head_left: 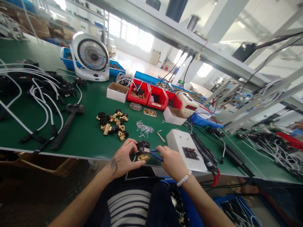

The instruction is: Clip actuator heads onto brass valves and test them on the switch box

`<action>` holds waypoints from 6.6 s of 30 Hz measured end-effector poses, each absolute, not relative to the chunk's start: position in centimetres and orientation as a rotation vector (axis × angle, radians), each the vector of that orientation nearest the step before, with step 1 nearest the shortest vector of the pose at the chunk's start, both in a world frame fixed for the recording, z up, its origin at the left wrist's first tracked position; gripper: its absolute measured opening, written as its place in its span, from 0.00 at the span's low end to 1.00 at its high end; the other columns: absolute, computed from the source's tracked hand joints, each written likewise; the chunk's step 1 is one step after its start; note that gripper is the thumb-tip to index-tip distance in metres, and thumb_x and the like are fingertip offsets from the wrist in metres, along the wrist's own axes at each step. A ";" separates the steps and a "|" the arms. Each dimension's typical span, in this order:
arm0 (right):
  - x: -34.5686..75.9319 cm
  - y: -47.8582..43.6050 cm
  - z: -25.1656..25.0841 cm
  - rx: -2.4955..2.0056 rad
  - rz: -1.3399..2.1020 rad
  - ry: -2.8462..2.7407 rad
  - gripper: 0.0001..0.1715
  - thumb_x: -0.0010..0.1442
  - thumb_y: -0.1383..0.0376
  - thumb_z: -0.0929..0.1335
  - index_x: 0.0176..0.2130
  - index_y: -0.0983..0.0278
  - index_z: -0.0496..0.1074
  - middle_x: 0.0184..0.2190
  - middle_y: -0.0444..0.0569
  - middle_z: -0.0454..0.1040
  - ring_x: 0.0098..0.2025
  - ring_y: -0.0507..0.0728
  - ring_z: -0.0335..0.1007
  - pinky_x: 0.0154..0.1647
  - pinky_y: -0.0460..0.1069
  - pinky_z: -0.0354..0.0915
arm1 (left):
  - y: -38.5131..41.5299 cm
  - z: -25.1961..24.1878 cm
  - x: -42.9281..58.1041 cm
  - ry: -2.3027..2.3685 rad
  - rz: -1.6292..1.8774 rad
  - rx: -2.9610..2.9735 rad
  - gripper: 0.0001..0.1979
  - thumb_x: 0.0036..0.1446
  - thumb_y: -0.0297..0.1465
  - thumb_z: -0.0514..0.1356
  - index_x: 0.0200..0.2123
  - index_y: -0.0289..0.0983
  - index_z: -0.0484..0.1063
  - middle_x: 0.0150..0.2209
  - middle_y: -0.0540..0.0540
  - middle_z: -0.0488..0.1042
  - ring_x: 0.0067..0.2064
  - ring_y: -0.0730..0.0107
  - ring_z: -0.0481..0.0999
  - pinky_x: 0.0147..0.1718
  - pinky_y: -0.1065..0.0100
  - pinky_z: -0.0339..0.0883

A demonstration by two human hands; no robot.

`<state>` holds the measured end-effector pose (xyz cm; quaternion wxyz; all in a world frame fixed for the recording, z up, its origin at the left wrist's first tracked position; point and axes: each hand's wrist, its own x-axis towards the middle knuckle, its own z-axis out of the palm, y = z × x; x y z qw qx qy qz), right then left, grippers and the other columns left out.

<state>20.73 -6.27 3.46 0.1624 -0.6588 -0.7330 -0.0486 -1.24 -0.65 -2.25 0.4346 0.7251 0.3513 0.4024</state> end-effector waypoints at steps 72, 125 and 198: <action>15.8 -12.0 1.9 -1.043 1.399 -0.833 0.47 0.59 0.48 0.73 0.68 0.54 0.52 0.47 0.51 0.80 0.41 0.60 0.81 0.43 0.55 0.75 | -6.0 1.1 -0.7 0.698 1.283 2.248 0.20 0.54 0.39 0.70 0.45 0.44 0.65 0.54 0.41 0.73 0.55 0.55 0.76 0.52 0.56 0.75; 19.6 -6.0 -2.1 -2.059 0.284 -1.585 0.24 0.59 0.61 0.73 0.53 0.66 0.76 0.51 0.66 0.73 0.59 0.71 0.64 0.62 0.67 0.58 | -1.9 -3.9 -0.5 0.996 1.176 1.712 0.17 0.47 0.40 0.70 0.34 0.38 0.69 0.48 0.42 0.73 0.51 0.56 0.79 0.44 0.54 0.80; 16.3 -12.7 5.0 -0.978 1.324 -0.911 0.39 0.57 0.55 0.76 0.63 0.55 0.64 0.52 0.51 0.79 0.48 0.58 0.78 0.51 0.52 0.72 | -5.7 4.3 -1.8 0.473 1.248 2.430 0.07 0.66 0.36 0.60 0.44 0.41 0.67 0.56 0.41 0.74 0.60 0.63 0.72 0.59 0.62 0.71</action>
